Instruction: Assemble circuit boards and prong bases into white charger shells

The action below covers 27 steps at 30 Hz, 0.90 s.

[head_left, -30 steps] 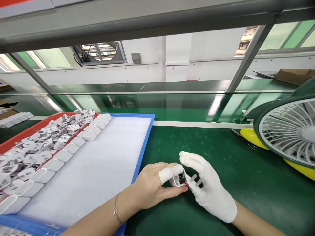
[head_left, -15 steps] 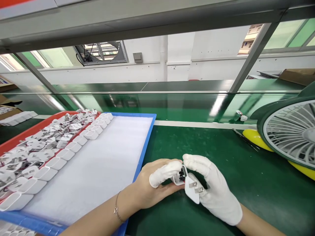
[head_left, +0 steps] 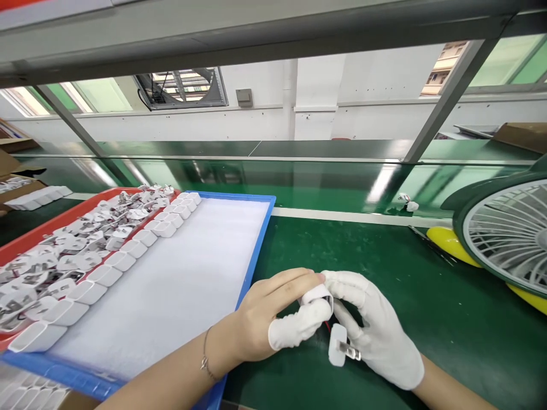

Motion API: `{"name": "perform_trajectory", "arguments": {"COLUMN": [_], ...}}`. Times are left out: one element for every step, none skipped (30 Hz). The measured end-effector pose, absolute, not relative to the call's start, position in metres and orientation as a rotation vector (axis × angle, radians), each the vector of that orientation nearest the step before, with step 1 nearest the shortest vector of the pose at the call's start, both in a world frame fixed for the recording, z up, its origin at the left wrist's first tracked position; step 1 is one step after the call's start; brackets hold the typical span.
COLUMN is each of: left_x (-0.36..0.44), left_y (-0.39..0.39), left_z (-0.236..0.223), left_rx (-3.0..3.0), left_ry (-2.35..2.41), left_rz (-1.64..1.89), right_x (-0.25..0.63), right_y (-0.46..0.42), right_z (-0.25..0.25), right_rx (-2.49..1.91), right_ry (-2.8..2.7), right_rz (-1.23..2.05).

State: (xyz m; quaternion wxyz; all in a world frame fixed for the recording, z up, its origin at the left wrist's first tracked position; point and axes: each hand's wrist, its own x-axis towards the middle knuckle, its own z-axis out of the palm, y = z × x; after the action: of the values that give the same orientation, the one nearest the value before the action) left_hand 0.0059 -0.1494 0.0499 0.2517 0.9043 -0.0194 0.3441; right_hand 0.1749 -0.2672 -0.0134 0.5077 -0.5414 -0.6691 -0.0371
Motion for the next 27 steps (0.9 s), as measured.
{"name": "perform_trajectory", "arguments": {"left_x": [0.006,0.006,0.005,0.006,0.006,0.006,0.006,0.006,0.006,0.006,0.006,0.007,0.008,0.008,0.01,0.011,0.012,0.013,0.014,0.015,0.016,0.016,0.017,0.018,0.018,0.019,0.019], "left_y": [-0.149,-0.149,-0.149,-0.149,-0.149,-0.149,-0.149,-0.149,-0.149,-0.149,-0.149,-0.148,-0.148,-0.148,-0.147,-0.146,-0.145,-0.145,-0.144,-0.143,-0.142,-0.142,-0.141,-0.141,-0.14,-0.14,-0.14], "left_z": [0.051,0.051,0.051,0.051,0.05,0.049,0.047,0.046,0.044,0.043,0.041,0.039,0.038,0.036,0.035,0.034,0.033,0.032,0.031,0.032,0.032,0.033,0.033,0.034,0.034,0.034,0.034], "left_rx": [2.451,2.447,2.447,2.45,2.457,2.464,2.474,2.484,2.49,2.49,2.48,2.462,2.444,2.427,2.414,2.41,2.415,2.431,2.454,2.481,2.506,2.525,2.533,2.535,2.535,2.534,2.534], "left_ry": [-0.037,-0.022,-0.02,-0.027,-0.037,-0.056,-0.078,-0.084,-0.063,-0.017,0.043,0.11,0.161,0.18,0.182,0.19,0.204,0.226,0.257,0.293,0.321,0.335,0.344,0.355,0.369,0.384,0.396], "left_rz": [0.949,0.959,0.972,0.982,0.982,0.983,0.976,0.957,0.922,0.871,0.818,0.773,0.748,0.761,0.802,0.853,0.9,0.934,0.957,0.973,0.987,1.004,1.027,1.044,1.052,1.055,1.052], "right_x": [0.175,0.175,0.174,0.174,0.173,0.173,0.173,0.174,0.177,0.18,0.185,0.191,0.199,0.207,0.216,0.225,0.234,0.243,0.251,0.258,0.265,0.272,0.277,0.283,0.288,0.293,0.297], "right_y": [-0.267,-0.266,-0.266,-0.266,-0.267,-0.268,-0.27,-0.271,-0.272,-0.271,-0.27,-0.268,-0.265,-0.262,-0.258,-0.254,-0.251,-0.248,-0.247,-0.247,-0.249,-0.251,-0.254,-0.257,-0.261,-0.264,-0.266], "right_z": [-0.014,-0.014,-0.015,-0.015,-0.015,-0.014,-0.014,-0.013,-0.011,-0.01,-0.008,-0.007,-0.007,-0.009,-0.011,-0.013,-0.016,-0.019,-0.02,-0.019,-0.018,-0.015,-0.011,-0.006,-0.003,0.0,0.002], "right_rx": [-1.305,-1.302,-1.297,-1.294,-1.295,-1.303,-1.318,-1.332,-1.346,-1.358,-1.376,-1.41,-1.476,-1.572,-1.693,-1.83,-1.964,-2.091,-2.21,-2.312,-2.397,-2.463,-2.512,-2.55,-2.583,-2.615,-2.652], "right_ry": [-1.611,-1.612,-1.612,-1.611,-1.607,-1.592,-1.569,-1.544,-1.519,-1.503,-1.489,-1.472,-1.449,-1.419,-1.386,-1.36,-1.35,-1.348,-1.347,-1.338,-1.319,-1.291,-1.256,-1.216,-1.181,-1.147,-1.115], "right_rz": [-0.079,-0.071,-0.065,-0.061,-0.058,-0.056,-0.048,-0.038,-0.029,-0.036,-0.061,-0.104,-0.152,-0.194,-0.217,-0.216,-0.208,-0.201,-0.202,-0.215,-0.233,-0.252,-0.272,-0.293,-0.314,-0.334,-0.355]}}
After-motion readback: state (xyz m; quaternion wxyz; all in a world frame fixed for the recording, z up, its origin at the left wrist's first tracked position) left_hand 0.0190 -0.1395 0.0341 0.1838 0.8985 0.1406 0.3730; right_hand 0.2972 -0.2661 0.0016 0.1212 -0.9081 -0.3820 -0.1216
